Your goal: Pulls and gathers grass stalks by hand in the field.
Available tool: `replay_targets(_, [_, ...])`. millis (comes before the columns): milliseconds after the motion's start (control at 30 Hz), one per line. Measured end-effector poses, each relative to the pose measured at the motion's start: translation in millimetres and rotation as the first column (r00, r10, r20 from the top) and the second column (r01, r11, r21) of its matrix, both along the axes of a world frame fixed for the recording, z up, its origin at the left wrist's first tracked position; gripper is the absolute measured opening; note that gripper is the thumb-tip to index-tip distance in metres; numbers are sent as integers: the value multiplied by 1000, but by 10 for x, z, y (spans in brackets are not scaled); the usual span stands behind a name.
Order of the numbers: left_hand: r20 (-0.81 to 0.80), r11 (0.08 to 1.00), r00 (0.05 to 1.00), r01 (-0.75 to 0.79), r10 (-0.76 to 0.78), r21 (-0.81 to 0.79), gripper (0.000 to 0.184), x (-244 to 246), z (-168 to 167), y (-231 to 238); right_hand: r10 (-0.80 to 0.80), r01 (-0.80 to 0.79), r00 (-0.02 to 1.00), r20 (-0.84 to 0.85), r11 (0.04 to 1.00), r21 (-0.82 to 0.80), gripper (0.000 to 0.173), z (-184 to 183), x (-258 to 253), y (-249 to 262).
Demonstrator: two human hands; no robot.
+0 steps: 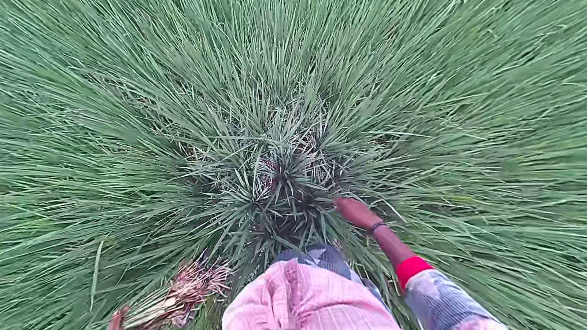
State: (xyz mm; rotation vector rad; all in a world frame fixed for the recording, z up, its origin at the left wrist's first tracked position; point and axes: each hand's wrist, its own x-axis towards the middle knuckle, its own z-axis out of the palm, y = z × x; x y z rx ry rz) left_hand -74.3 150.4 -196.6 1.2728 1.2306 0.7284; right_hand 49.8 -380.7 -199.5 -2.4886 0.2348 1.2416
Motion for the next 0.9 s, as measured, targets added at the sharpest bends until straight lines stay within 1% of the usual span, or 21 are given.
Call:
replay_targets(67, [8, 999, 1000, -5, 5, -38, 18, -53, -13, 4, -35, 34, 999, 23, 999, 2, 39, -9, 10, -77])
replay_targets(167, [17, 996, 996, -84, 85, -40, 19, -86, 22, -33, -69, 69, 997, 23, 997, -19, 39, 62, 41, -107])
replay_targets(233, [-2, 993, 994, -106, 106, -48, 15, -124, 30, -12, -71, 72, 997, 41, 997, -23, 39, 40, 42, -129])
replay_targets(300, [-3, 992, 993, -117, 117, -41, 16, -169, 20, 27, -78, 79, 995, 61, 997, -13, 38, 12, 45, -129])
replay_targets(633, [-21, 979, 980, -196, 196, -58, 11, -398, -60, 221, -28, 30, 999, 45, 999, -29, 38, -53, 74, 55])
replay_targets(700, [-26, 976, 978, -207, 205, -71, 12, -376, -71, 217, -37, 38, 999, 28, 999, -22, 41, -29, 82, 22])
replay_targets(767, [-22, 972, 974, -226, 225, -64, 12, -318, -99, 177, -42, 43, 999, 10, 998, -45, 41, -31, 105, -50])
replay_targets(900, [-22, 962, 963, -269, 269, -40, 13, -171, -155, 99, 8, -10, 999, -31, 998, -69, 39, -92, 328, -142])
